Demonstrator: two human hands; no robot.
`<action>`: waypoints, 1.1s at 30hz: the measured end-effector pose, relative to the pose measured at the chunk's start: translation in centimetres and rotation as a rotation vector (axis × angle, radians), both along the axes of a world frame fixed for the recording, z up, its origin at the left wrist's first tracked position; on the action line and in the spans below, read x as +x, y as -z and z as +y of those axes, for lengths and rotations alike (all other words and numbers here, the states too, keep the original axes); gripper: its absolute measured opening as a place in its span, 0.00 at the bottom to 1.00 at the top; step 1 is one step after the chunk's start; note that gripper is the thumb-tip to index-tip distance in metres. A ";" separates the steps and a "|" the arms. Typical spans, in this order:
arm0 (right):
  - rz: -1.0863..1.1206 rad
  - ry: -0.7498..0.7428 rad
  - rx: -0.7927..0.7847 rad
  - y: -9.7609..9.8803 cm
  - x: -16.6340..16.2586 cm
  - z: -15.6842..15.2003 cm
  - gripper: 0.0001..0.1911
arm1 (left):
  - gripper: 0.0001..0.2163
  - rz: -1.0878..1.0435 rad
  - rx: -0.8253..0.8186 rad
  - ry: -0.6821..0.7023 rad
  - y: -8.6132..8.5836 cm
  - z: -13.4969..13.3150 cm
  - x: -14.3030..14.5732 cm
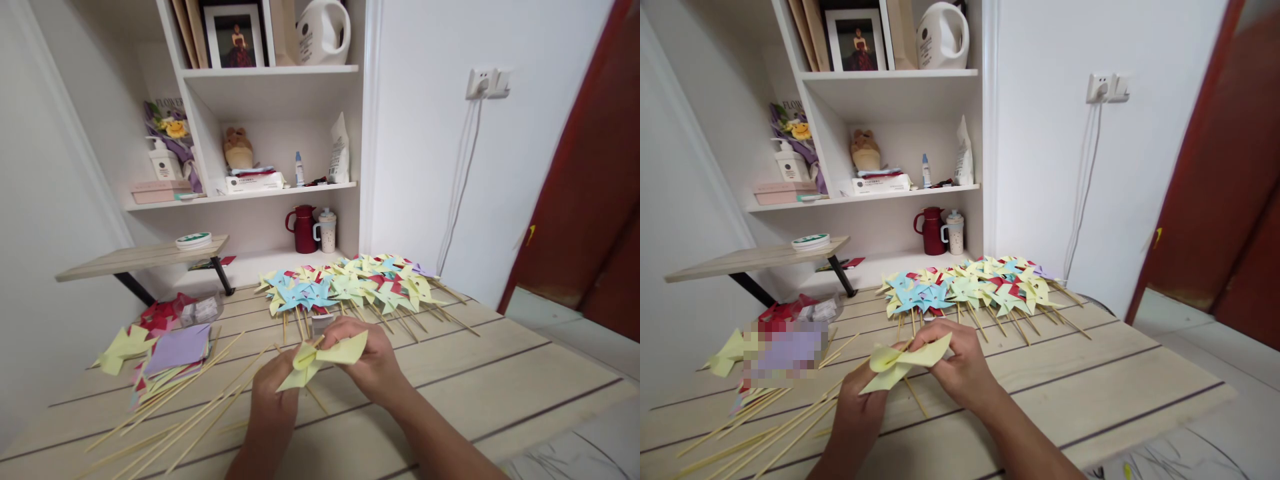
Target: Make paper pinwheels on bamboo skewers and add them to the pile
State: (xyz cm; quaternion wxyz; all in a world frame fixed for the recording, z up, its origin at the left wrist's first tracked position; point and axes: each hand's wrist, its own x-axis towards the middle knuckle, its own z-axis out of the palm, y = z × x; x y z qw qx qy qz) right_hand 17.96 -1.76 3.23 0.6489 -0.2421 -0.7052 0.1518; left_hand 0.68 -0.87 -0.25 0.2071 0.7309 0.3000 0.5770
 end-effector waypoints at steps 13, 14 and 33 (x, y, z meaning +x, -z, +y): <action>0.021 -0.008 -0.078 0.6 0.1 0.2 0.02 | 0.14 -0.043 -0.044 -0.021 0.0 -0.2 0.3; 0.020 -0.007 -0.077 0.6 0.2 0.2 0.02 | 0.14 -0.082 -0.136 0.001 -0.1 -0.2 0.4; -0.440 -0.138 -0.020 0.0 0.7 0.0 0.09 | 0.17 -0.435 -0.749 0.415 -1.5 1.1 -0.2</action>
